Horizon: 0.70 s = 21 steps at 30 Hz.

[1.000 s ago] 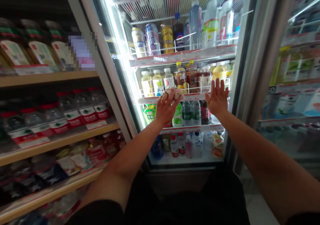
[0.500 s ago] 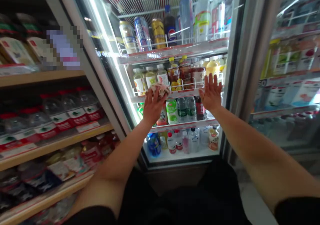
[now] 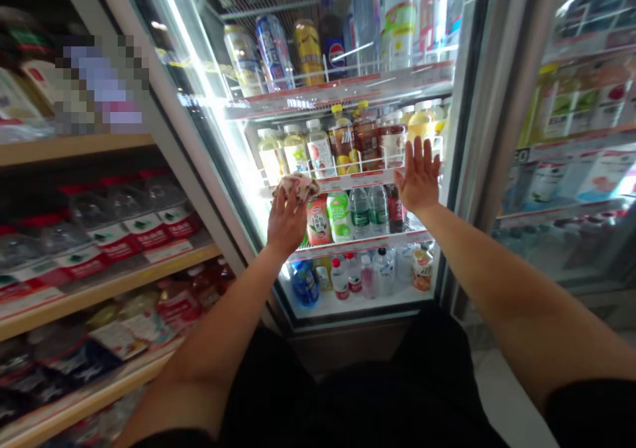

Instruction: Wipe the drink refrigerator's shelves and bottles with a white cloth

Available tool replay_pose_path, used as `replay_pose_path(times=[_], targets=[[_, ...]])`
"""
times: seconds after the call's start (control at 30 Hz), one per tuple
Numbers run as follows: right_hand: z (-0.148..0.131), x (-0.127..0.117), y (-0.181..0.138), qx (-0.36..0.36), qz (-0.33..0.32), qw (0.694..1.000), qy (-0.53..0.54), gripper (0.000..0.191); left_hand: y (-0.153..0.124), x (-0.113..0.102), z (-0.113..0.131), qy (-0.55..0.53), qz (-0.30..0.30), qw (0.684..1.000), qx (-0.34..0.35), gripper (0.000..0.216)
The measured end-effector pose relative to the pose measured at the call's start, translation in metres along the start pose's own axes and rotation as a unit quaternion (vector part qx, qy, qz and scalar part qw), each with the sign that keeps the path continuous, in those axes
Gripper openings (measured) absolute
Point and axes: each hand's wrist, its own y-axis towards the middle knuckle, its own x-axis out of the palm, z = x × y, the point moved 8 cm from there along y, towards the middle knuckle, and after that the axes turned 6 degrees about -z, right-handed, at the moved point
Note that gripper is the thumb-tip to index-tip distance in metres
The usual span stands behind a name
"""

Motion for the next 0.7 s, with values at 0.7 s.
replay_pose_path(times=[0.7], targets=[[0.001, 0.0, 0.0, 0.002, -0.008, 1.0, 0.004, 0.072, 0.009, -0.028, -0.054, 0.019, 0.034, 0.996, -0.085, 0.058]])
